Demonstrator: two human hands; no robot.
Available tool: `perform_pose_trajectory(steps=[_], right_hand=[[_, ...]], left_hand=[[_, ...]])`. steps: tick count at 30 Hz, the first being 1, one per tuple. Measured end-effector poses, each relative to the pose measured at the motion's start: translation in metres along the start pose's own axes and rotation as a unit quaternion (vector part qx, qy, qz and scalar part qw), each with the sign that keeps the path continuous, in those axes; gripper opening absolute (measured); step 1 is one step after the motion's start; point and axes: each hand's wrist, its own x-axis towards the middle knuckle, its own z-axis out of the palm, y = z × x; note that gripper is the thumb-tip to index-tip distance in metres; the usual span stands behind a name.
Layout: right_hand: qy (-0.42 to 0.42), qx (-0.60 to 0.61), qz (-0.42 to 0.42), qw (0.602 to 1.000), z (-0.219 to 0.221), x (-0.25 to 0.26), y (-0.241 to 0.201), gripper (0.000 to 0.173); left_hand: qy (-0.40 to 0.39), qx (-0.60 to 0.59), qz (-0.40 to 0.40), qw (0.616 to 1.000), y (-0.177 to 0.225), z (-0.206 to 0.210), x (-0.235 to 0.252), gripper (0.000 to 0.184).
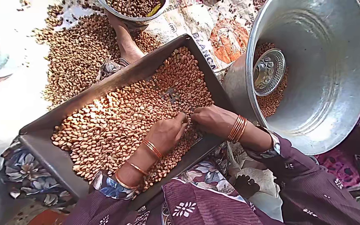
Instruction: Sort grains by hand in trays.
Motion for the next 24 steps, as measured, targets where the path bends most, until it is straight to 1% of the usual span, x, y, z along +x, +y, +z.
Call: perform_pose_trajectory(steps=[1, 2, 3, 4, 5, 6, 8, 9, 10, 11, 13, 14, 16, 17, 18, 19, 21, 23, 24], right_hand=[[0.001, 0.006, 0.004, 1.0, -0.006, 0.002, -0.002, 0.006], [0.02, 0.006, 0.0, 1.0, -0.011, 0.004, -0.003, 0.005], [0.053, 0.003, -0.012, 0.999, -0.015, 0.007, -0.004, 0.005], [0.084, 0.002, -0.026, 0.996, -0.018, 0.014, -0.004, 0.007], [0.104, -0.001, -0.038, 0.994, -0.02, 0.021, -0.005, 0.011], [0.118, -0.007, -0.048, 0.992, -0.023, 0.03, -0.007, 0.012], [0.115, -0.008, -0.052, 0.992, -0.026, 0.046, -0.011, 0.014], [0.107, -0.004, -0.054, 0.993, -0.024, 0.053, -0.012, 0.014], [0.099, 0.002, -0.058, 0.993, -0.021, 0.058, -0.013, 0.014], [0.095, 0.004, -0.058, 0.994, -0.018, 0.062, -0.012, 0.014], [0.11, -0.006, -0.043, 0.993, -0.012, 0.066, -0.011, 0.012], [0.139, -0.02, -0.037, 0.989, -0.009, 0.067, -0.009, 0.011], [0.204, -0.019, -0.046, 0.978, -0.005, 0.067, -0.003, 0.01], [0.22, 0.01, -0.068, 0.973, -0.005, 0.066, 0.001, 0.009], [0.217, 0.06, -0.1, 0.969, -0.007, 0.065, 0.003, 0.009], [0.201, 0.113, -0.136, 0.964, -0.006, 0.064, 0.004, 0.007], [0.161, 0.169, -0.192, 0.953, -0.001, 0.065, 0.001, 0.006], [0.14, 0.171, -0.197, 0.955, 0.006, 0.067, -0.001, 0.008], [0.148, 0.163, -0.182, 0.958, 0.008, 0.068, 0.0, 0.009]], left_hand=[[0.028, -0.078, -0.027, 0.996, -0.004, -0.008, 0.0, 0.022], [0.05, -0.16, -0.062, 0.984, -0.007, -0.019, -0.001, 0.021], [0.066, -0.247, -0.094, 0.962, -0.01, -0.032, -0.003, 0.017], [0.083, -0.333, -0.112, 0.933, -0.014, -0.042, -0.006, 0.013], [0.102, -0.41, -0.112, 0.9, -0.018, -0.05, -0.008, 0.013], [0.119, -0.474, -0.1, 0.867, -0.024, -0.055, -0.011, 0.016], [0.141, -0.555, -0.076, 0.816, -0.033, -0.06, -0.014, 0.026], [0.143, -0.575, -0.07, 0.802, -0.035, -0.063, -0.016, 0.029], [0.144, -0.584, -0.066, 0.796, -0.036, -0.065, -0.018, 0.032], [0.144, -0.583, -0.06, 0.797, -0.037, -0.066, -0.019, 0.034], [0.143, -0.549, -0.051, 0.822, -0.037, -0.068, -0.021, 0.039], [0.147, -0.517, -0.055, 0.841, -0.036, -0.069, -0.02, 0.04], [0.153, -0.424, -0.089, 0.888, -0.032, -0.07, -0.019, 0.041], [0.155, -0.366, -0.107, 0.912, -0.031, -0.07, -0.018, 0.039], [0.153, -0.314, -0.12, 0.929, -0.031, -0.07, -0.017, 0.035], [0.151, -0.278, -0.13, 0.94, -0.031, -0.069, -0.017, 0.032], [0.139, -0.242, -0.14, 0.95, -0.031, -0.071, -0.02, 0.027], [0.125, -0.24, -0.158, 0.95, -0.03, -0.076, -0.025, 0.023], [0.124, -0.251, -0.169, 0.945, -0.03, -0.077, -0.028, 0.021]])
